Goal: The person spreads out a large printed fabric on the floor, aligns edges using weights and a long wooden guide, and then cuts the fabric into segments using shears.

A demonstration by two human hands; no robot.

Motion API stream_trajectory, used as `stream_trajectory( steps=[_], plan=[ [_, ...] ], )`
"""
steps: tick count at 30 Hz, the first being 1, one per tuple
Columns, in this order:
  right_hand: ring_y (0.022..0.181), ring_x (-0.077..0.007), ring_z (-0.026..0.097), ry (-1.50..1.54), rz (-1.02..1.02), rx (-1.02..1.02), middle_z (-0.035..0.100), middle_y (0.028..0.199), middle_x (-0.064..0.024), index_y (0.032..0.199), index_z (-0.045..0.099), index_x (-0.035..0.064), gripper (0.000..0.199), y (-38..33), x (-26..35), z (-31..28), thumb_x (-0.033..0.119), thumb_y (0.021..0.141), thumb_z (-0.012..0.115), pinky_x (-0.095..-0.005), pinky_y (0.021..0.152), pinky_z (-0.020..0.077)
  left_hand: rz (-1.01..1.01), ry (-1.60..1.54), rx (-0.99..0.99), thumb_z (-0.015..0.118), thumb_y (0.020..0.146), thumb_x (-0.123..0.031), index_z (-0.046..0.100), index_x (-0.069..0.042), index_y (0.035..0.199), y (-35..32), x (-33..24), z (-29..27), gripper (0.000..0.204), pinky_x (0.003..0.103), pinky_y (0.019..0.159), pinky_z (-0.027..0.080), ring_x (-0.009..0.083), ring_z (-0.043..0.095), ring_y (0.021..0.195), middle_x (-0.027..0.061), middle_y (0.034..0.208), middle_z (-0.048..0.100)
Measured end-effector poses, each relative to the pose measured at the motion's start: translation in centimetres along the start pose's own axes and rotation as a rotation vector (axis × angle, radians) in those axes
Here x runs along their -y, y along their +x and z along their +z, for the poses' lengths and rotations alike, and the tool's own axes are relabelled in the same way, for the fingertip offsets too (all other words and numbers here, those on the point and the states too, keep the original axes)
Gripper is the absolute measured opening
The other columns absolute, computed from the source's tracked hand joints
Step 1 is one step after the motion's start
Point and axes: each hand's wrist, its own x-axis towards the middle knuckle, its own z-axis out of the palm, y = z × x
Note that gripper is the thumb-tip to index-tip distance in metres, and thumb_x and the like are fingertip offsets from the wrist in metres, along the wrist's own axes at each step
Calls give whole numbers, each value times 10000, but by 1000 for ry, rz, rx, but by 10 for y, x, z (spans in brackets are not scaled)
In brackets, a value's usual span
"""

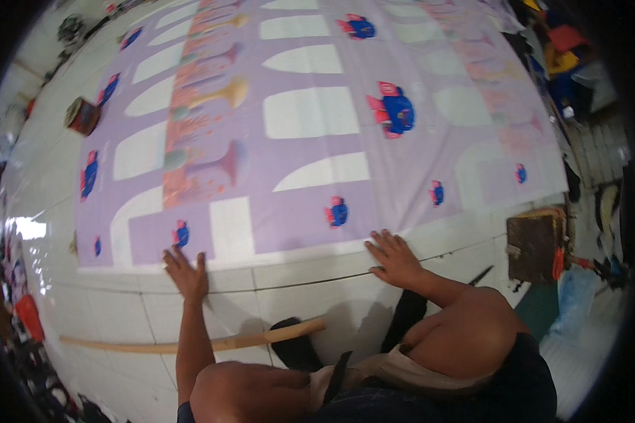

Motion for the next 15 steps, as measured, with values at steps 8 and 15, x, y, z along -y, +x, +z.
stream_trajectory(
  steps=[8,15],
  plan=[
    [1408,-408,333,115,11,35,353,1528,-182,1465,416,102,664,-14,-10,-13,372,904,648,-523,1122,324,5,104,81,537,948,-537,185,20,1544,5,-9,-14,889,567,1195,104,463,125,1482,304,1593,148],
    [1396,-420,334,-73,213,-170,345,1516,-212,1469,421,126,670,-18,-48,-22,442,913,622,-537,1123,314,107,82,86,606,913,-470,364,18,1474,-14,-56,-18,782,566,1175,204,470,241,1440,320,1543,255]
  ],
)
